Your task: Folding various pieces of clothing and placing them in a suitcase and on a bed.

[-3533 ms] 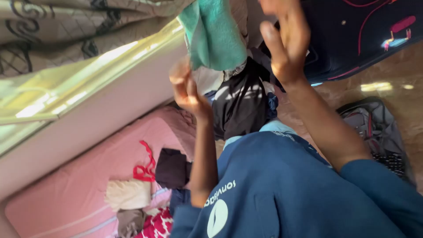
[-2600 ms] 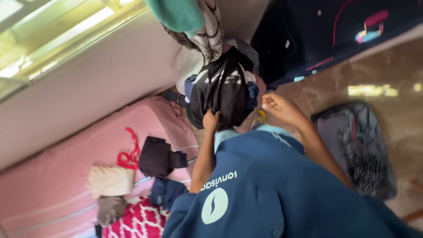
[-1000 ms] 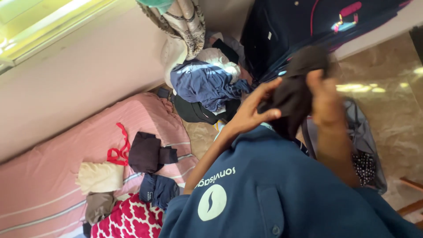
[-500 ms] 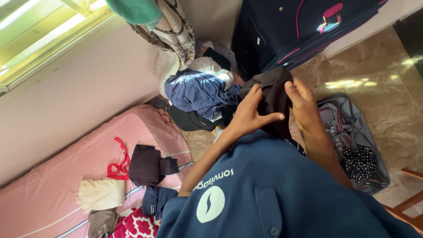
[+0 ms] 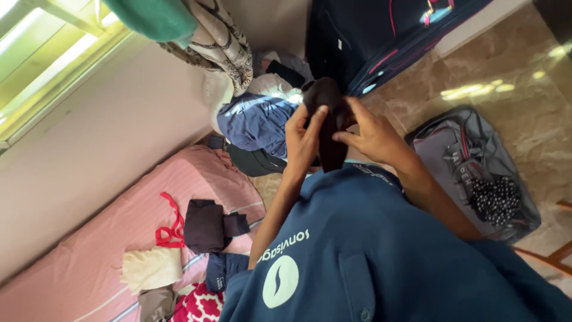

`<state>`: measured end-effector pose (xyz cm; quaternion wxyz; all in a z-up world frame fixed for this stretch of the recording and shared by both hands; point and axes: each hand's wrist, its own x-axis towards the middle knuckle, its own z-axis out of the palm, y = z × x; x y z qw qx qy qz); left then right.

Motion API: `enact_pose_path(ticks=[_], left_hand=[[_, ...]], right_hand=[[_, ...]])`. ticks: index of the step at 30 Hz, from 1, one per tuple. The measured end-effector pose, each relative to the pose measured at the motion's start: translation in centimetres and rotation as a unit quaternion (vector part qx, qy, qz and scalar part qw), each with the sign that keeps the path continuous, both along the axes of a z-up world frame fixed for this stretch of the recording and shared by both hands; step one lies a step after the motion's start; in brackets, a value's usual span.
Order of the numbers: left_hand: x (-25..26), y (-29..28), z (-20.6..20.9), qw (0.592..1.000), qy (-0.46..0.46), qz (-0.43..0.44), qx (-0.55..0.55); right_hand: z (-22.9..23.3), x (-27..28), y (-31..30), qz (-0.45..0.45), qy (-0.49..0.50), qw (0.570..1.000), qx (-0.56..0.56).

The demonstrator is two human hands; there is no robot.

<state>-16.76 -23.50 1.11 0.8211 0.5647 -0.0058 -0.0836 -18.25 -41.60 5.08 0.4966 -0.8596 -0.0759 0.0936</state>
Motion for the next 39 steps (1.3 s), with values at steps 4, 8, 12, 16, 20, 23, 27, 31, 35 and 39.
enact_pose_path(ticks=[4,8,12,16,20,23,27,31,35,39], left_hand=[[-0.5,1.0,-2.2,0.999,-0.018,0.029,0.02],[-0.5,1.7,-2.1,0.997,-0.031,0.057,0.037],[-0.8,1.5,-1.2,0.997,-0.023,0.053,0.054],[-1.8,1.2,-2.8,0.999,0.027,-0.003,0.042],[-2.4,-0.1,-2.0,0.995,0.024,-0.092,0.028],[-2.4,0.0,-2.1,0.994,-0.002,-0.094,0.055],[-2.2,1.4,-2.9,0.995,0.06,-0.079,-0.002],[-2.2,2.8,-6.2,0.989,0.103,-0.086,0.067],[-4.1,2.4,-11.4,0.967,0.194,-0.142,0.082],[-7.8,1.3,-16.5,0.95,0.241,-0.18,0.082]], right_hand=[[-1.5,-0.7,-0.2,-0.017,0.027,0.999,0.023],[-0.6,-0.7,-0.9,-0.05,0.071,0.994,0.063],[-1.6,-1.4,-1.7,-0.063,0.072,0.992,0.08],[-1.4,-1.9,-0.8,-0.026,-0.031,0.994,0.103],[-5.5,-3.8,0.4,0.021,-0.034,0.995,0.091],[-7.2,-4.5,0.7,-0.022,0.135,0.99,0.014],[-7.4,-4.1,-1.1,-0.03,0.15,0.988,-0.009],[-12.1,-4.2,-5.3,-0.081,0.08,0.989,0.09],[-18.1,-4.3,-7.8,-0.184,0.199,0.961,0.057],[-40.1,-8.0,-9.6,-0.146,0.211,0.953,0.161]])
